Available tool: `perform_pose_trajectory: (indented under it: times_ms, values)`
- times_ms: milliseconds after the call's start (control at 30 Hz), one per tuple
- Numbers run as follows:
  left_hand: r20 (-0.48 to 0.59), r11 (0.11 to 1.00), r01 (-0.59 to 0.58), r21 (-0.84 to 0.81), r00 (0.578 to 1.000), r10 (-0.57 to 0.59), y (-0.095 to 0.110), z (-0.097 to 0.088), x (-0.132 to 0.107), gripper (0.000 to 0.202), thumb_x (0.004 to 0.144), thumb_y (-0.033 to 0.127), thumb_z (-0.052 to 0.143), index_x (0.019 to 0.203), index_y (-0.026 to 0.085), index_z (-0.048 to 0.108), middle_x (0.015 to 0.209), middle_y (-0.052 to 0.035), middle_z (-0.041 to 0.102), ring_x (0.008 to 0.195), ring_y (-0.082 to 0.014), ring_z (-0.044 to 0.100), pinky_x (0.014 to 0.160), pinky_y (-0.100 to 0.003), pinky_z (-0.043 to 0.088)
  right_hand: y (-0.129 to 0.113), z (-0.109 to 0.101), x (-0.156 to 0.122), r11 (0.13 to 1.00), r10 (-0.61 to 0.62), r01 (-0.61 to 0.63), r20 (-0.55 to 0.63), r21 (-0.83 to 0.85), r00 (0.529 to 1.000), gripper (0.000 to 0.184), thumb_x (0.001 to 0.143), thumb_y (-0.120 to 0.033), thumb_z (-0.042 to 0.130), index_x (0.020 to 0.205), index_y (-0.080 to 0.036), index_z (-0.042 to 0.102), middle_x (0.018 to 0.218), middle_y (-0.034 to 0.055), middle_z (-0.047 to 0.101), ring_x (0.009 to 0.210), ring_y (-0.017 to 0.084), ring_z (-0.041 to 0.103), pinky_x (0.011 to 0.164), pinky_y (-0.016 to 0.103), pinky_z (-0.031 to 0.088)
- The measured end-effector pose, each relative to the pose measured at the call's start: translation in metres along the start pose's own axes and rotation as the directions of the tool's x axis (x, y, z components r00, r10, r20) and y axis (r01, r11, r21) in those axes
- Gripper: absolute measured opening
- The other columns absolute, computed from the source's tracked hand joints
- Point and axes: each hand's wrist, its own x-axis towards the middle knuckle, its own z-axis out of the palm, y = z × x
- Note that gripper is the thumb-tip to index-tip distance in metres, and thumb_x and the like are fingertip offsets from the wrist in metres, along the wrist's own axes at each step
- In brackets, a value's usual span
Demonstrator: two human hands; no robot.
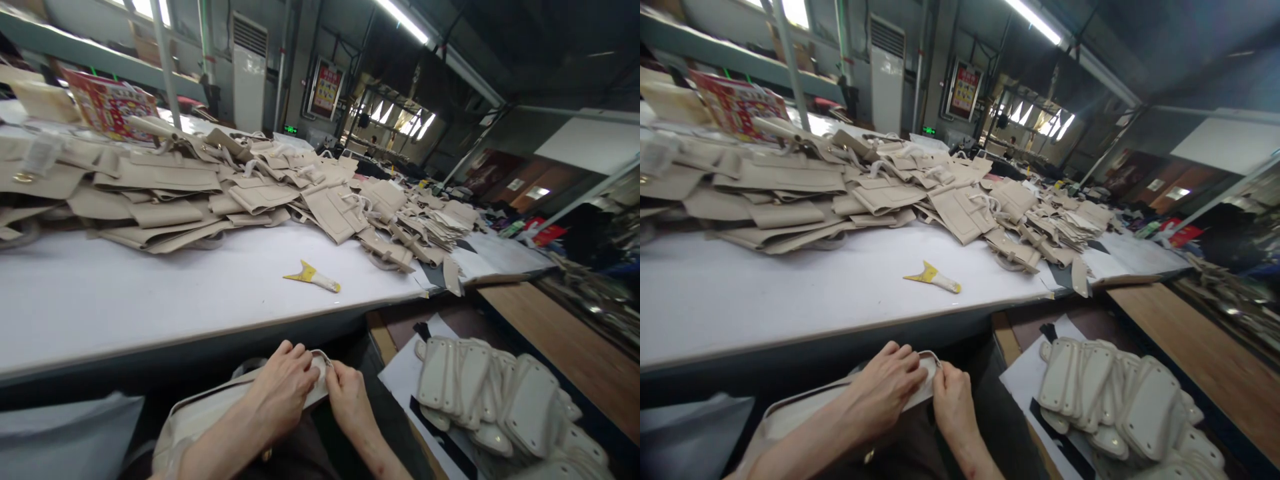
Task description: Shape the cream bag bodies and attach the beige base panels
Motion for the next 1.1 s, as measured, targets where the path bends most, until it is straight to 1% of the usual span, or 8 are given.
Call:
perform_pose_trajectory:
  times_ms: [133,200,333,400,567,700,900,1100]
  values:
    - [0.008,0.999,-0.025,-0.033,1.0,0.025,-0.003,-0.003,0.005,0.008,0.084,0.023,0.056,0.083,0.019,0.062,0.092,-0.0081,0.062,0.09,-0.024,0.052,0.079,-0.041,0.036,-0.001,-0.001,-0.003,1.0,-0.007,0.007,0.044,0.009,0.999,0.035,0.096,-0.03,0.037,0.08,-0.018,0.065,0.072,0.0056,0.068,0.065,0.018,0.059,0.059,0.026,0.035]
    - [-0.011,0.994,-0.008,-0.111,1.0,0.006,-0.006,-0.005,0.013,0.011,0.084,0.019,0.052,0.082,0.021,0.062,0.096,-0.0073,0.061,0.091,-0.0237,0.054,0.08,-0.04,0.039,-0.002,-0.002,-0.005,1.0,-0.005,0.004,0.047,0.017,0.999,0.034,0.095,-0.03,0.037,0.084,-0.017,0.066,0.076,0.0067,0.069,0.069,0.019,0.061,0.061,0.026,0.036]
    - [-0.036,0.959,0.077,-0.273,0.995,-0.091,-0.019,-0.006,0.033,0.029,0.077,0.01,0.049,0.103,0.02,0.06,0.111,-0.0073,0.06,0.1,-0.0215,0.058,0.084,-0.033,0.046,-0.004,-0.003,-0.009,0.999,0.012,-0.014,0.036,0.049,0.999,0.029,0.094,-0.027,0.04,0.087,-0.019,0.067,0.075,0.0049,0.069,0.07,0.02,0.062,0.06,0.026,0.036]
    - [-0.007,0.955,0.04,-0.294,0.999,-0.043,-0.029,-0.003,0.043,0.031,0.078,0.011,0.05,0.106,0.02,0.062,0.113,-0.006,0.062,0.102,-0.0205,0.06,0.085,-0.03,0.047,-0.004,-0.003,-0.012,0.996,0.016,-0.019,0.034,0.091,0.999,0.026,0.093,-0.027,0.043,0.09,-0.02,0.067,0.075,0.003,0.068,0.069,0.019,0.062,0.06,0.025,0.037]
    - [0.087,0.928,-0.122,-0.353,0.983,0.163,-0.049,0.003,0.057,0.02,0.084,0.015,0.053,0.085,0.023,0.071,0.087,0.0002,0.071,0.083,-0.0162,0.066,0.077,-0.022,0.049,-0.004,-0.001,-0.018,0.977,0.035,-0.035,0.005,0.211,0.999,0.031,0.094,-0.03,0.042,0.101,-0.02,0.071,0.073,0.0016,0.067,0.067,0.018,0.06,0.061,0.025,0.037]
    - [0.078,0.909,-0.204,-0.364,0.966,0.248,-0.05,0.003,0.059,0.021,0.085,0.013,0.053,0.09,0.021,0.072,0.092,-0.0024,0.072,0.087,-0.0175,0.067,0.082,-0.023,0.05,-0.002,0.004,-0.021,0.963,0.022,-0.016,-0.02,0.27,1.0,0.038,0.096,-0.038,0.04,0.109,-0.018,0.07,0.071,0.0019,0.064,0.069,0.019,0.059,0.066,0.025,0.042]
    - [0.063,0.889,-0.279,-0.362,0.945,0.322,-0.049,0.005,0.063,0.021,0.085,0.01,0.052,0.085,0.019,0.071,0.088,-0.0043,0.071,0.087,-0.0193,0.066,0.082,-0.025,0.05,0.0,0.008,-0.025,0.964,0.033,-0.016,-0.06,0.264,0.998,0.046,0.097,-0.044,0.037,0.116,-0.016,0.067,0.07,0.0041,0.064,0.072,0.021,0.061,0.07,0.025,0.047]
    - [0.068,0.878,-0.287,-0.382,0.939,0.336,-0.047,0.005,0.064,0.024,0.081,0.005,0.051,0.083,0.019,0.071,0.089,-0.0036,0.072,0.085,-0.0174,0.065,0.082,-0.023,0.05,-0.001,0.009,-0.025,0.982,0.023,-0.01,-0.065,0.186,0.998,0.053,0.098,-0.046,0.033,0.118,-0.01,0.066,0.078,0.0125,0.07,0.069,0.022,0.065,0.064,0.025,0.048]
